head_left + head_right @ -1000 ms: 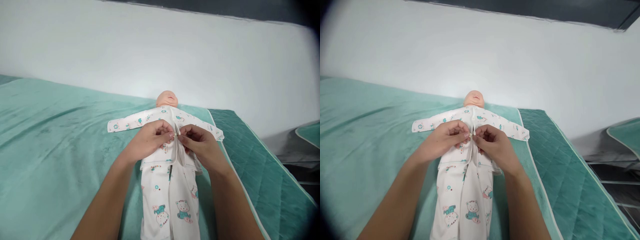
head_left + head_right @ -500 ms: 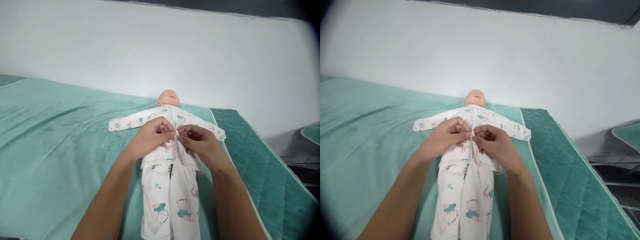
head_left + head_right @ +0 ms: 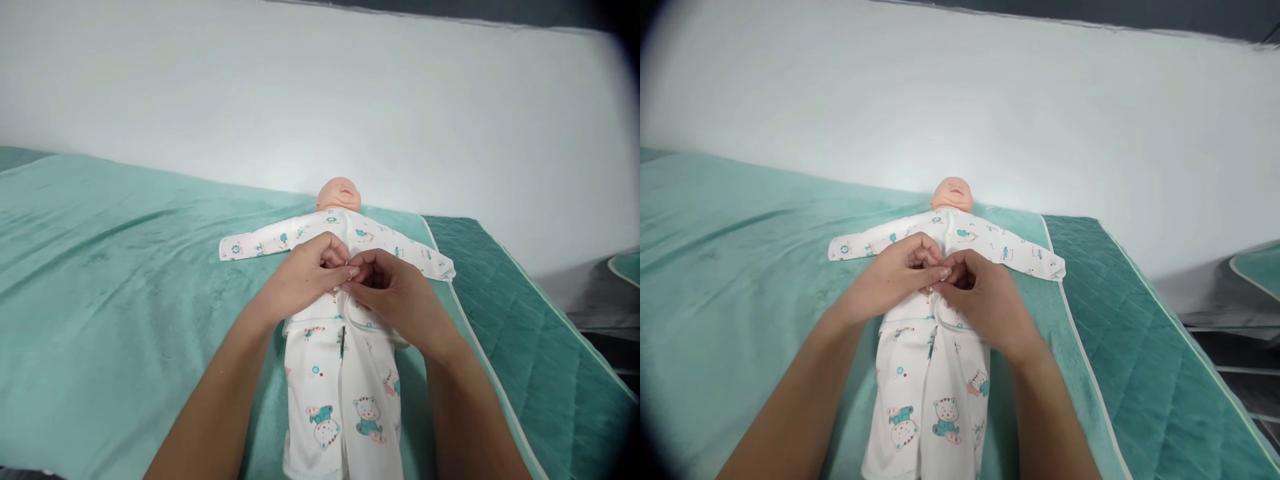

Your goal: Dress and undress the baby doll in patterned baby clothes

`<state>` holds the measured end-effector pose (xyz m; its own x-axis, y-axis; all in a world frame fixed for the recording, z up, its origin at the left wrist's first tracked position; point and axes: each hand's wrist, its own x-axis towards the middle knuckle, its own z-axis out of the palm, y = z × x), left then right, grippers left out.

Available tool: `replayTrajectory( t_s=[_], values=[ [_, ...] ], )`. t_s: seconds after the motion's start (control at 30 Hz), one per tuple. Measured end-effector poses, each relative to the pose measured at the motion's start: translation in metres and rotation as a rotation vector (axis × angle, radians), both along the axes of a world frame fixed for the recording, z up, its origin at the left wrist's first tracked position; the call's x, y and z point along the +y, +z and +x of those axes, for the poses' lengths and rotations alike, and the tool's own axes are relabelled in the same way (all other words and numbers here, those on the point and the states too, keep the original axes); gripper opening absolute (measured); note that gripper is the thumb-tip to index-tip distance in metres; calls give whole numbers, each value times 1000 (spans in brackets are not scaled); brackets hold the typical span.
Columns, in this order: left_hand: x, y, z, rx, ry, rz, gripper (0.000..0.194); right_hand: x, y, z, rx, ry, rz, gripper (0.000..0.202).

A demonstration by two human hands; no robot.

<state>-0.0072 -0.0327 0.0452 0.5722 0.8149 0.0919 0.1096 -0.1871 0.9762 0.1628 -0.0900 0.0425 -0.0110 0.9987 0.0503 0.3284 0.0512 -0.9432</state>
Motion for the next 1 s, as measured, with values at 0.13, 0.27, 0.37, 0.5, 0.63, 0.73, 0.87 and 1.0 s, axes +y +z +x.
replayTrajectory(
  t_s=[0.13,0.27,0.37,0.5,0.63,0.73,0.87,1.0],
  values=[
    [0,2,-4,11,-18,-6,17,0,-1,1,5,25,0,21],
    [1,7,-15,90,-44,-12,15,3,-4,9,160,89,18,27],
    [1,11,-21,140,-32,7,20,7,-9,14,320,-4,125,20],
    [-2,15,-21,148,-44,28,23,12,-14,13,414,-211,302,14],
    [6,7,-20,21,142,107,23,14,-18,10,366,-317,431,10],
    [24,-12,-22,9,450,282,20,17,-24,11,223,-305,434,22],
    [48,-45,-25,276,694,597,29,23,-34,15,-19,-145,358,40],
    [44,-65,-34,544,694,724,44,17,-41,17,-150,-45,357,49]
  ],
)
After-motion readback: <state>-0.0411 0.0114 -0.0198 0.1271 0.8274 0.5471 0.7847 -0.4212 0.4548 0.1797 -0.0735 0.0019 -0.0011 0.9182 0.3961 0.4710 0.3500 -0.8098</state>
